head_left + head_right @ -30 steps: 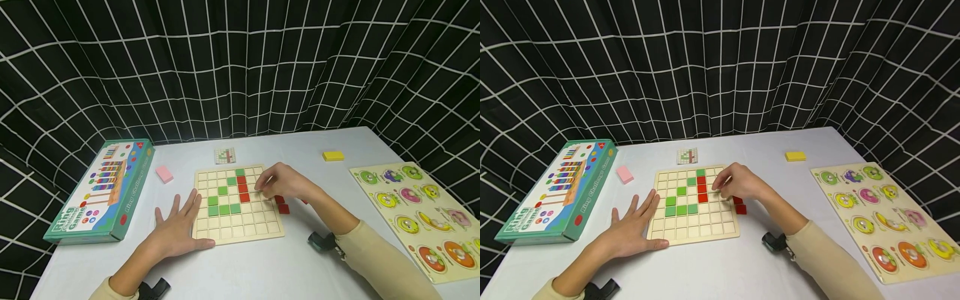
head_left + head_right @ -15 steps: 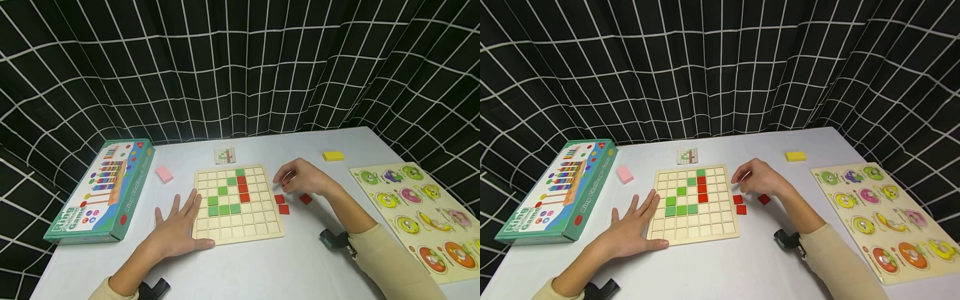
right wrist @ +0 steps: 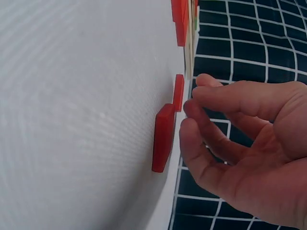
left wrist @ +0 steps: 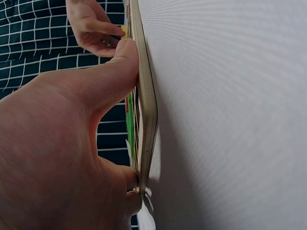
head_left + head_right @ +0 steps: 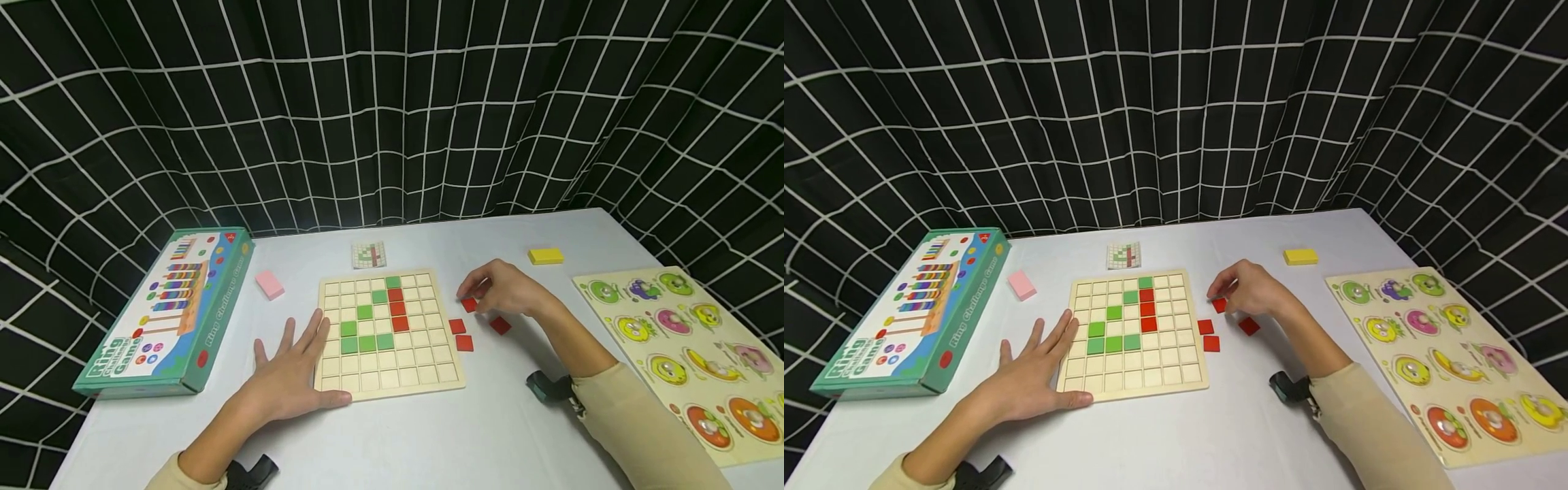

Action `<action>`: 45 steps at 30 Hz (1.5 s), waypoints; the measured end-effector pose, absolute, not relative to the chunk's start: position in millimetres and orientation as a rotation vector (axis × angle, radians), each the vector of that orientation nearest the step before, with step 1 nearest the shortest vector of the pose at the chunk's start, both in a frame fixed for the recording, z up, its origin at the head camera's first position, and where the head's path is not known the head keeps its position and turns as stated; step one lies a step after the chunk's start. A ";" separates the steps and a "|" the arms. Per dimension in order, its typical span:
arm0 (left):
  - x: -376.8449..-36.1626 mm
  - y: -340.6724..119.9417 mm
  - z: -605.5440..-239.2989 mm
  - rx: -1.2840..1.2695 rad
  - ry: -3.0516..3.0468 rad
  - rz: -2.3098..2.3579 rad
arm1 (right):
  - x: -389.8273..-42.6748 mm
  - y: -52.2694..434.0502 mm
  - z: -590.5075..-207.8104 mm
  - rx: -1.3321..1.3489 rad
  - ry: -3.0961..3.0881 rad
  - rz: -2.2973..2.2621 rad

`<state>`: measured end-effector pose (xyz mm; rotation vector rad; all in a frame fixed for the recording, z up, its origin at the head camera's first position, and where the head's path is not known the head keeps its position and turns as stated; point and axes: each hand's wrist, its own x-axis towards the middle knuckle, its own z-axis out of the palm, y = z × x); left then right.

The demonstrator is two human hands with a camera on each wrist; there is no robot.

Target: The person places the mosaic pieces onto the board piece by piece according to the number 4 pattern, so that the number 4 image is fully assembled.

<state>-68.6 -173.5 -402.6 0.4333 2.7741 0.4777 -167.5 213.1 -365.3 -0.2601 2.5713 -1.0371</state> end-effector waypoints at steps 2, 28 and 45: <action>-68.8 -173.6 -403.0 0.432 2.776 0.479 | -169.2 214.0 -366.4 -0.250 2.589 -1.003; -70.1 -173.3 -403.2 0.434 2.769 0.488 | -169.2 213.8 -372.3 -0.271 2.667 -0.839; -69.1 -173.9 -403.7 0.430 2.770 0.483 | -164.5 208.5 -366.8 -0.202 2.663 -0.869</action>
